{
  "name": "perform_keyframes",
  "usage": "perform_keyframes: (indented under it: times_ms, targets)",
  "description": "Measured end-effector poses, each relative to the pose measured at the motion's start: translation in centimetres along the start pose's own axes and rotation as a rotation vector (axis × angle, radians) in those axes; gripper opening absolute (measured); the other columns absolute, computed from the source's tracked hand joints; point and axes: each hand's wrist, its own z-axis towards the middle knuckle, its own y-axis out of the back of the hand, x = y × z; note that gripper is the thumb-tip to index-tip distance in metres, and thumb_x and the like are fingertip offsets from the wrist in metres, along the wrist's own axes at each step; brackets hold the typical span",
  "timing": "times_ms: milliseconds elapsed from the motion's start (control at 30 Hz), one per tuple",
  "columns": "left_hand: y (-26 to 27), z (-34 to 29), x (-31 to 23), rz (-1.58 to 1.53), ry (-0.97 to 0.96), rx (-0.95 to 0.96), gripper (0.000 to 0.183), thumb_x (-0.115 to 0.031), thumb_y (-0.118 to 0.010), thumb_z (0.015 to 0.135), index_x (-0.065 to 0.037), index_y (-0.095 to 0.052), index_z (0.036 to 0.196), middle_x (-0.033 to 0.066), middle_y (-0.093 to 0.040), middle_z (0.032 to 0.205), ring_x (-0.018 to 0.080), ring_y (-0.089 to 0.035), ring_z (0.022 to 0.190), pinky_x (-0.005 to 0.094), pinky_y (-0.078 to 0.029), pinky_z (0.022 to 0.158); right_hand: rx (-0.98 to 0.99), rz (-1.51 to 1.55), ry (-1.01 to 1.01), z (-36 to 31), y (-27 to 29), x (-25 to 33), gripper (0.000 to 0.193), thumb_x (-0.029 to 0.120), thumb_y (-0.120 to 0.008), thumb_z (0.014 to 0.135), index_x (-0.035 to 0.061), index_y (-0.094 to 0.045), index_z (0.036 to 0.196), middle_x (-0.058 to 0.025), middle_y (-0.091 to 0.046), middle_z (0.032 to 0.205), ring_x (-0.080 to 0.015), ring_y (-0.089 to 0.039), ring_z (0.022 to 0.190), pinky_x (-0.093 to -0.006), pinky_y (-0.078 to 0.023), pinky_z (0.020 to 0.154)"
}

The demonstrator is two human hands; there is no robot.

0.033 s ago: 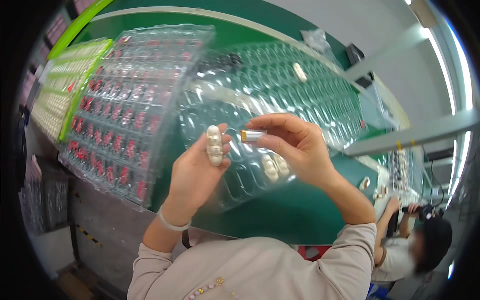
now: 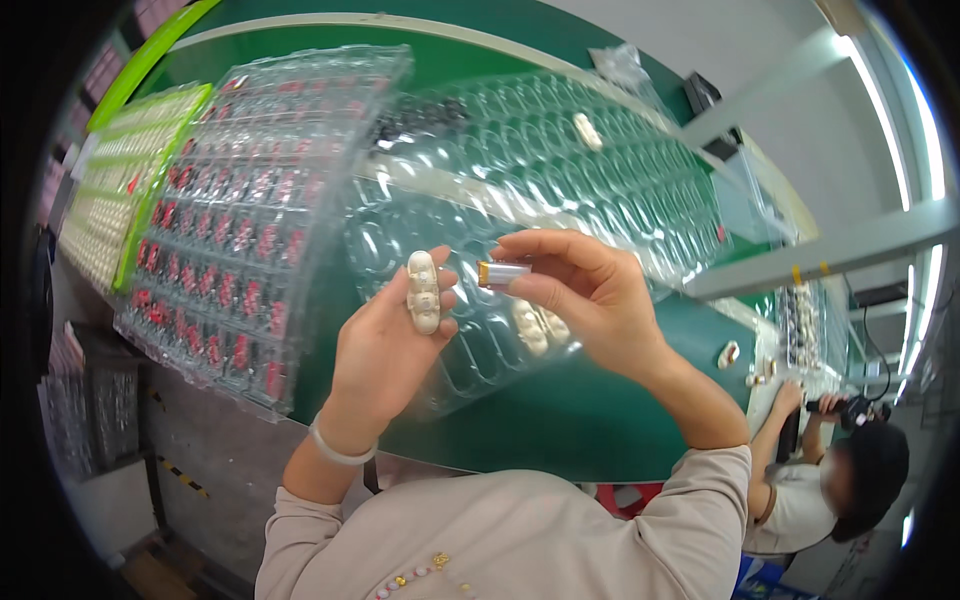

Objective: The person assembles small white plastic electronic components by inserting red and white parts into them. They use a screwdriver to tighten screws and apply glue from a bottle to secure the components. The person then places the assembled units into clear plastic packaging trays on a green workbench.

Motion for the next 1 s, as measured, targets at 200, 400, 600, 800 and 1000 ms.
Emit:
perform_keyframes:
  times_ms: [200,400,600,800,1000]
  targets:
    - [-2.7,-0.7,5.3,0.027,0.193,0.166,0.044,-0.025,-0.031,0.1,0.001,-0.033,0.135,0.006,-0.051,0.112,0.0127,-0.05,0.101,0.0289,-0.043,0.085,-0.133,-0.02,0.14,-5.9,2.2,-3.9,0.035,-0.001,-0.067,0.077,-0.0005,-0.059,0.111,-0.0103,-0.056,0.111,-0.0166,-0.059,0.096,-0.0278,-0.052,0.081]
    - [-4.5,0.0,9.6,0.137,0.311,0.126,0.044,-0.026,-0.033,0.1,0.002,-0.034,0.134,0.0075,-0.05,0.114,0.0137,-0.05,0.102,0.0313,-0.044,0.088,-0.173,-0.274,0.174,-10.3,5.7,-5.1,0.042,0.002,-0.076,0.068,0.0041,-0.063,0.108,-0.0094,-0.055,0.106,-0.0171,-0.061,0.088,-0.0271,-0.055,0.073]
    - [-5.6,1.5,12.2,0.229,0.449,0.174,0.043,-0.025,-0.035,0.099,0.002,-0.035,0.133,0.0096,-0.05,0.117,0.0162,-0.052,0.106,0.0325,-0.044,0.089,-0.149,-0.121,0.063,-13.4,9.2,-6.1,0.041,0.0,-0.073,0.071,0.0007,-0.061,0.111,-0.012,-0.051,0.119,-0.0185,-0.06,0.095,-0.0284,-0.055,0.076]
    - [-6.4,2.3,13.8,0.338,0.489,0.132,0.045,-0.024,-0.038,0.097,0.003,-0.036,0.134,0.0125,-0.051,0.122,0.0209,-0.051,0.112,0.0344,-0.045,0.09,-0.224,0.19,-0.079,-15.6,10.3,-7.9,0.032,-0.002,-0.056,0.085,-0.002,-0.057,0.117,-0.0127,-0.052,0.122,-0.0196,-0.057,0.103,-0.0314,-0.05,0.087]
    - [-5.9,2.7,14.5,0.459,0.457,0.156,0.046,-0.026,-0.038,0.097,0.002,-0.035,0.133,0.0153,-0.048,0.127,0.0237,-0.049,0.115,0.037,-0.043,0.094,-0.27,0.06,-0.087,-15.6,9.4,-8.6,0.025,0.001,-0.045,0.092,-0.003,-0.058,0.113,-0.0122,-0.055,0.117,-0.0193,-0.058,0.102,-0.0317,-0.05,0.085]
